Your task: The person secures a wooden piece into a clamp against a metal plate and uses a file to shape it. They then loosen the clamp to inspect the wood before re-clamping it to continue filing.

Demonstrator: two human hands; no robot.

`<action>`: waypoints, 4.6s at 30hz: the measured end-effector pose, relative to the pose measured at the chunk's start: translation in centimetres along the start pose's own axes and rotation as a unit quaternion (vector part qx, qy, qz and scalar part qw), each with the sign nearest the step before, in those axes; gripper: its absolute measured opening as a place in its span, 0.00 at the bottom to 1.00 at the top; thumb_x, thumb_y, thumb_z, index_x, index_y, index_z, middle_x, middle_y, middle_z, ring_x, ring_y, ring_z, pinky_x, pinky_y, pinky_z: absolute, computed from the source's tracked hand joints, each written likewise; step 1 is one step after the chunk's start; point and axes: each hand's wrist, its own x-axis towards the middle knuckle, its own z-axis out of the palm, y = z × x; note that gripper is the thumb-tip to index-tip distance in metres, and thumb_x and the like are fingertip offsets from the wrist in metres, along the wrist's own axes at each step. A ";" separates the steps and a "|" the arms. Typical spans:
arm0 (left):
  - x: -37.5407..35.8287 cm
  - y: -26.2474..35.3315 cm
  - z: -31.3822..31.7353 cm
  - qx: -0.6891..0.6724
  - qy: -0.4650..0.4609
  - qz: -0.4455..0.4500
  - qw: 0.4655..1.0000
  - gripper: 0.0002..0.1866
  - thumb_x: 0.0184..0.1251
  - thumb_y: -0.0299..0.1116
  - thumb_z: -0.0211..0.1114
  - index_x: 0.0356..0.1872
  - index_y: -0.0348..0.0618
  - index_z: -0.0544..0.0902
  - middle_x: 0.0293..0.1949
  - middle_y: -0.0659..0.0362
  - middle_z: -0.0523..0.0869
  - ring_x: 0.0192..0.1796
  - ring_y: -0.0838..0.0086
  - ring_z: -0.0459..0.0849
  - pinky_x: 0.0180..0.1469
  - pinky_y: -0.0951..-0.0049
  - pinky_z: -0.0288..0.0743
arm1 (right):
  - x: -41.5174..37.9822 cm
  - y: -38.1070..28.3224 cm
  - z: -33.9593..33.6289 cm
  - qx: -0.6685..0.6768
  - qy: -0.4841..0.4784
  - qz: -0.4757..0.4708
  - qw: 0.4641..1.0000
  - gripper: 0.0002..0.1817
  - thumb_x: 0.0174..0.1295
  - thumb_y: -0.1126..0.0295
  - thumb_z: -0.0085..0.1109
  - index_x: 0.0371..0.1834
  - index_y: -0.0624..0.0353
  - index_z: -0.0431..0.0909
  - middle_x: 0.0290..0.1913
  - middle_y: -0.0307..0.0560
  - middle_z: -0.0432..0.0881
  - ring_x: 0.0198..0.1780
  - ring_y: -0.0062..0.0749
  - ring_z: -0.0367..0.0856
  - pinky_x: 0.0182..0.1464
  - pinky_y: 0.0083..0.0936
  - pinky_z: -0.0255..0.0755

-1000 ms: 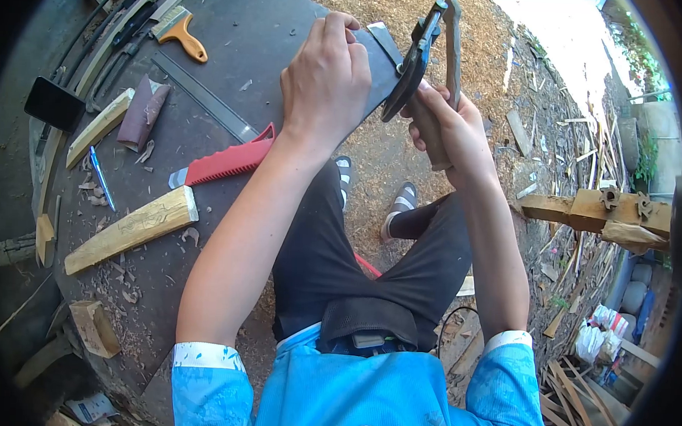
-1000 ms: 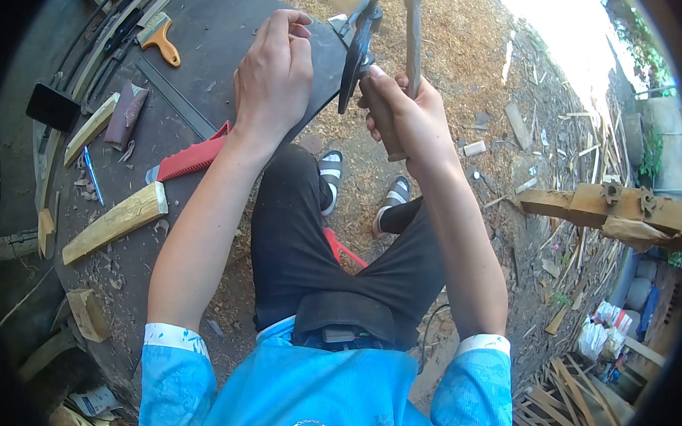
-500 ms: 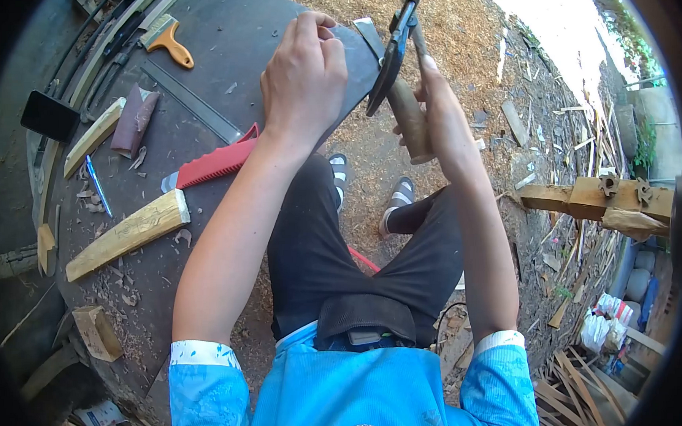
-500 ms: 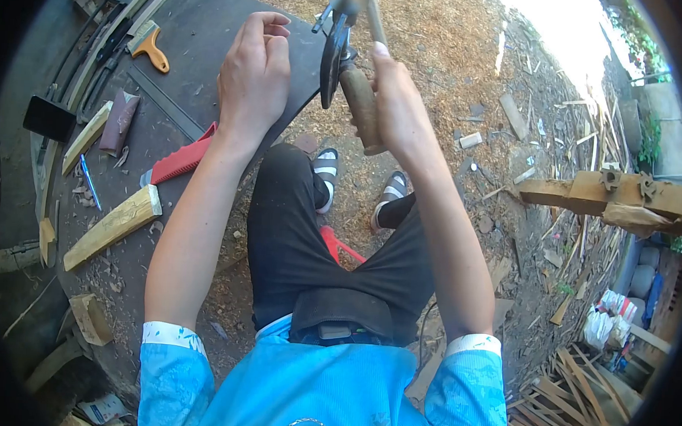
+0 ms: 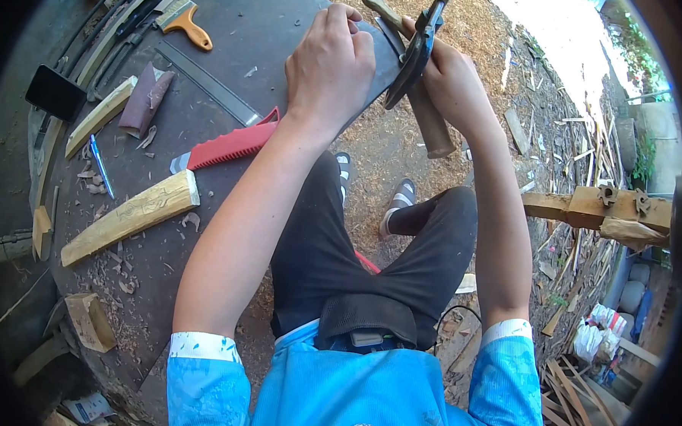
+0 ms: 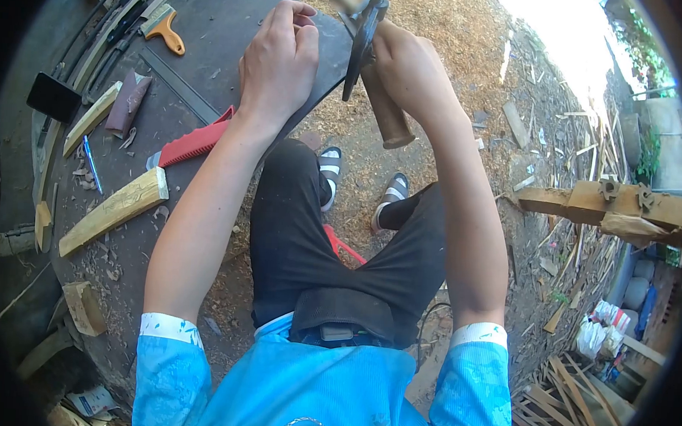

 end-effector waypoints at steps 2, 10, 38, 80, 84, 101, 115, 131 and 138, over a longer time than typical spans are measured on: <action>0.0 -0.2 0.0 0.002 0.001 0.005 1.000 0.17 0.78 0.37 0.53 0.57 0.41 0.82 0.52 0.50 0.91 0.55 0.52 0.90 0.59 0.53 0.81 | -1.0 -0.4 -1.1 0.011 -0.009 -0.022 1.000 0.16 0.81 0.64 0.47 0.59 0.57 0.82 0.40 0.69 0.88 0.44 0.66 0.88 0.49 0.54 0.77; 0.0 -0.2 0.1 0.003 0.004 0.011 1.000 0.17 0.77 0.37 0.53 0.57 0.41 0.83 0.52 0.50 0.90 0.56 0.52 0.90 0.59 0.53 0.81 | -1.0 -0.3 -1.7 -0.007 -0.045 -0.027 0.999 0.22 0.80 0.66 0.49 0.74 0.49 0.79 0.44 0.69 0.88 0.47 0.67 0.88 0.50 0.54 0.77; 0.0 -0.2 0.0 0.010 0.002 0.005 1.000 0.16 0.76 0.35 0.54 0.56 0.42 0.83 0.51 0.52 0.91 0.54 0.54 0.90 0.57 0.53 0.82 | -1.7 0.5 -1.4 0.014 0.015 -0.100 0.995 0.10 0.77 0.70 0.53 0.53 0.63 0.80 0.36 0.71 0.85 0.40 0.69 0.86 0.45 0.55 0.77; 0.2 0.5 -0.3 0.005 -0.012 0.022 1.000 0.16 0.73 0.33 0.56 0.53 0.35 0.81 0.49 0.46 0.88 0.56 0.49 0.88 0.63 0.48 0.80 | 0.5 0.8 -2.0 0.013 -0.096 -0.020 0.995 0.23 0.83 0.68 0.49 0.78 0.55 0.75 0.61 0.66 0.87 0.60 0.60 0.89 0.58 0.48 0.80; 0.4 -0.6 0.9 0.034 -0.005 0.078 0.996 0.20 0.74 0.35 0.55 0.57 0.29 0.80 0.54 0.41 0.86 0.61 0.46 0.85 0.76 0.47 0.72 | -4.3 1.3 -2.6 0.048 -0.017 -0.084 0.995 0.23 0.83 0.70 0.50 0.78 0.55 0.75 0.47 0.72 0.86 0.47 0.60 0.90 0.50 0.47 0.80; -0.7 -0.9 2.0 0.147 -0.055 0.132 0.979 0.27 0.81 0.39 0.51 0.71 0.29 0.80 0.73 0.38 0.78 0.79 0.49 0.72 0.85 0.50 0.58 | 0.4 -1.7 -3.3 -0.040 -0.146 0.041 0.988 0.24 0.83 0.72 0.48 0.80 0.55 0.74 0.66 0.60 0.86 0.67 0.51 0.87 0.65 0.42 0.79; -0.8 -1.1 1.7 0.180 -0.075 0.139 0.971 0.27 0.83 0.39 0.51 0.72 0.30 0.77 0.74 0.39 0.77 0.79 0.48 0.72 0.84 0.49 0.59 | 0.9 1.4 -1.2 0.041 -0.089 -0.026 0.995 0.25 0.82 0.71 0.50 0.80 0.47 0.75 0.55 0.68 0.88 0.49 0.62 0.91 0.53 0.49 0.79; -0.3 -1.1 2.1 0.159 -0.081 0.120 0.977 0.29 0.82 0.38 0.50 0.73 0.25 0.74 0.74 0.40 0.76 0.79 0.51 0.71 0.85 0.50 0.57 | -1.8 1.8 -2.6 0.073 -0.016 -0.093 0.993 0.23 0.81 0.72 0.51 0.76 0.53 0.78 0.49 0.70 0.87 0.46 0.61 0.91 0.48 0.47 0.79; -0.7 -1.0 2.2 0.168 -0.077 0.118 0.976 0.29 0.82 0.37 0.50 0.74 0.26 0.73 0.74 0.41 0.75 0.80 0.51 0.70 0.85 0.50 0.56 | -1.1 -0.4 -2.9 0.026 -0.067 -0.020 0.997 0.20 0.81 0.73 0.51 0.71 0.60 0.81 0.46 0.69 0.89 0.45 0.60 0.92 0.50 0.46 0.81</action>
